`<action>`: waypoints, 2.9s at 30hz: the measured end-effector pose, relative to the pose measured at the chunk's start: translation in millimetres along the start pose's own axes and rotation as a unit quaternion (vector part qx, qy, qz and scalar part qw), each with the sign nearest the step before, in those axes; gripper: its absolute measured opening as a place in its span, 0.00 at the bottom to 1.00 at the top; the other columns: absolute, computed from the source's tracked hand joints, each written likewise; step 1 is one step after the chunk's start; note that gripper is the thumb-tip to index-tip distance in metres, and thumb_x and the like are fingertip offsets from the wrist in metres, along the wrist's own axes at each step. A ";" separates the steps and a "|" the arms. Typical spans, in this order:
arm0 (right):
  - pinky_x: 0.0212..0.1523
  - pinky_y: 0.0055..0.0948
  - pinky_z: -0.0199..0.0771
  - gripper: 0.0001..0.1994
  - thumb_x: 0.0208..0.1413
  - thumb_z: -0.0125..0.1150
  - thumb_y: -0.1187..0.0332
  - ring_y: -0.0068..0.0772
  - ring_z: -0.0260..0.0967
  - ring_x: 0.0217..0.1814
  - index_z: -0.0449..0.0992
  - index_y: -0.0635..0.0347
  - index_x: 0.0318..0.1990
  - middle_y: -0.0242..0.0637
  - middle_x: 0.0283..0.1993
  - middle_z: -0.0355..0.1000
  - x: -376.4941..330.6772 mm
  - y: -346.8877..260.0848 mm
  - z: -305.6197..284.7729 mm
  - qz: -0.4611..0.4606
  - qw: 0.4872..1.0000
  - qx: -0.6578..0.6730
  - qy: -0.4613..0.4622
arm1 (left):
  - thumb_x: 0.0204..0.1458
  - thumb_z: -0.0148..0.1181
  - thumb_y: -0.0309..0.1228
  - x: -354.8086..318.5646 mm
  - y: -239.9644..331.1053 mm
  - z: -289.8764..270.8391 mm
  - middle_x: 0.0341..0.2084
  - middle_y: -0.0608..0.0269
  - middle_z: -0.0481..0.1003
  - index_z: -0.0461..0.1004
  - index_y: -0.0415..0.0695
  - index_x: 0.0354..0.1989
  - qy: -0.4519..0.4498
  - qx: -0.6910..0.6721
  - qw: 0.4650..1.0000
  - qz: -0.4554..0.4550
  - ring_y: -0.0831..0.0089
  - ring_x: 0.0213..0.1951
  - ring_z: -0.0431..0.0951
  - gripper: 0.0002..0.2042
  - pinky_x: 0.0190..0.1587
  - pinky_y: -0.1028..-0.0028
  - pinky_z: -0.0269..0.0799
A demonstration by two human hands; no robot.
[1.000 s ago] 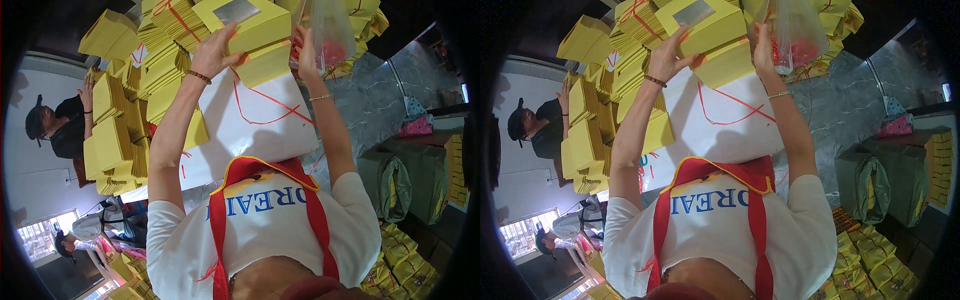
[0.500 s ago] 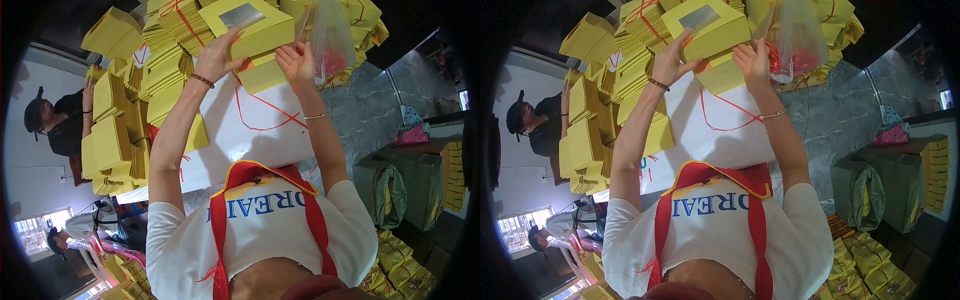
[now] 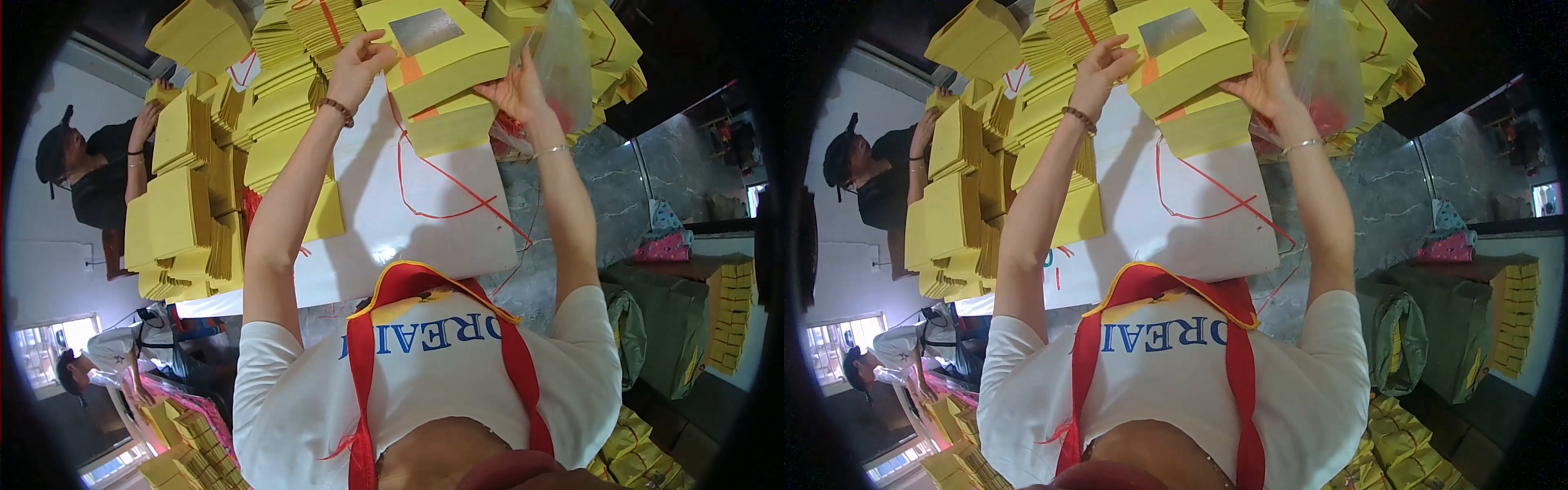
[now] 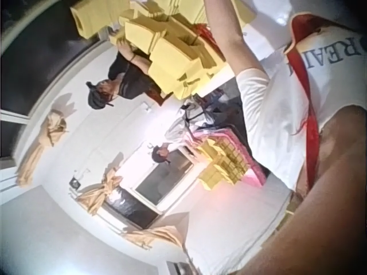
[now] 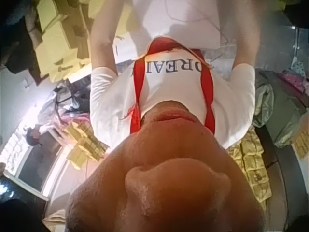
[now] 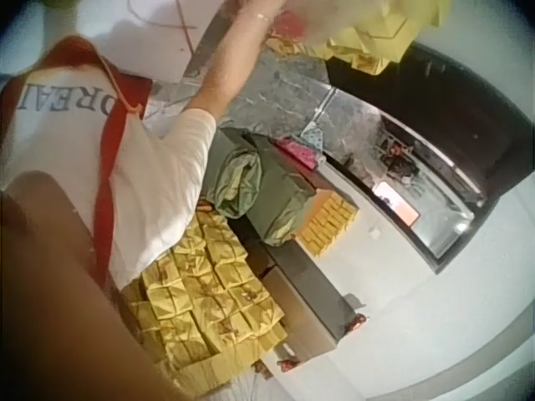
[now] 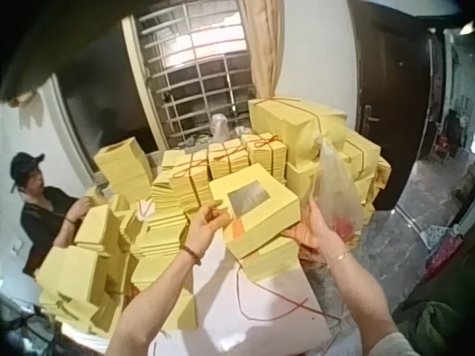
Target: Stacking and inspecting sheets of yellow joss paper at a work table.
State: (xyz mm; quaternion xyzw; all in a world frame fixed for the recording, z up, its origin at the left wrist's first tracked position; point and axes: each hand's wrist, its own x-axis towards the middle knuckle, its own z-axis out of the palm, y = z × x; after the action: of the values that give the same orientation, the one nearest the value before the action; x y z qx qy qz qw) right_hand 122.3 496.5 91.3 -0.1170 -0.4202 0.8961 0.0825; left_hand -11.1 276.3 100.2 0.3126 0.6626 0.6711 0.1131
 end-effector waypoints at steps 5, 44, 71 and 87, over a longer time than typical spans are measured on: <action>0.49 0.35 0.70 0.40 0.50 0.34 0.34 0.36 0.66 0.50 0.58 0.67 0.55 0.46 0.51 0.64 26.2 -26.3 -6.9 0.108 0.991 -0.080 0.028 | 0.42 0.59 0.26 -0.9 -14.2 9.2 0.29 0.64 0.72 0.72 0.39 0.42 0.019 0.078 0.995 0.057 0.76 0.33 0.71 0.16 0.37 0.77 0.68; 0.55 0.26 0.56 0.39 0.42 0.57 0.72 0.28 0.52 0.58 0.44 0.57 0.63 0.35 0.58 0.53 -169.6 182.0 12.7 0.107 0.981 -0.153 -0.056 | 0.48 0.55 0.29 -239.5 -51.7 -29.1 0.47 0.51 0.64 0.30 0.35 0.62 0.126 -0.315 0.910 -0.238 0.68 0.49 0.66 0.41 0.52 0.71 0.62; 0.40 0.24 0.71 0.22 0.55 0.50 0.59 0.26 0.68 0.41 0.61 0.66 0.51 0.38 0.44 0.68 -164.4 208.9 11.2 0.191 0.971 -0.127 0.064 | 0.50 0.49 0.30 -251.3 -76.1 -13.5 0.55 0.43 0.57 0.45 0.27 0.59 0.159 -0.142 0.938 -0.272 0.64 0.57 0.58 0.31 0.57 0.75 0.52; 0.41 0.23 0.69 0.22 0.54 0.51 0.62 0.27 0.68 0.43 0.61 0.66 0.53 0.37 0.45 0.68 -165.0 203.6 5.4 0.159 0.959 -0.222 0.075 | 0.44 0.50 0.33 -268.2 -61.8 -51.2 0.46 0.44 0.67 0.58 0.34 0.55 0.017 0.220 0.964 -0.147 0.46 0.47 0.65 0.27 0.50 0.64 0.59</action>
State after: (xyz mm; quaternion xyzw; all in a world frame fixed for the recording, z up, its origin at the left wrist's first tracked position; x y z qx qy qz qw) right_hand 269.0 323.1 -39.4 -0.2648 -0.5770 0.7704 -0.0581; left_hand 152.4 88.5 -27.7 0.2172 0.8345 0.4899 0.1280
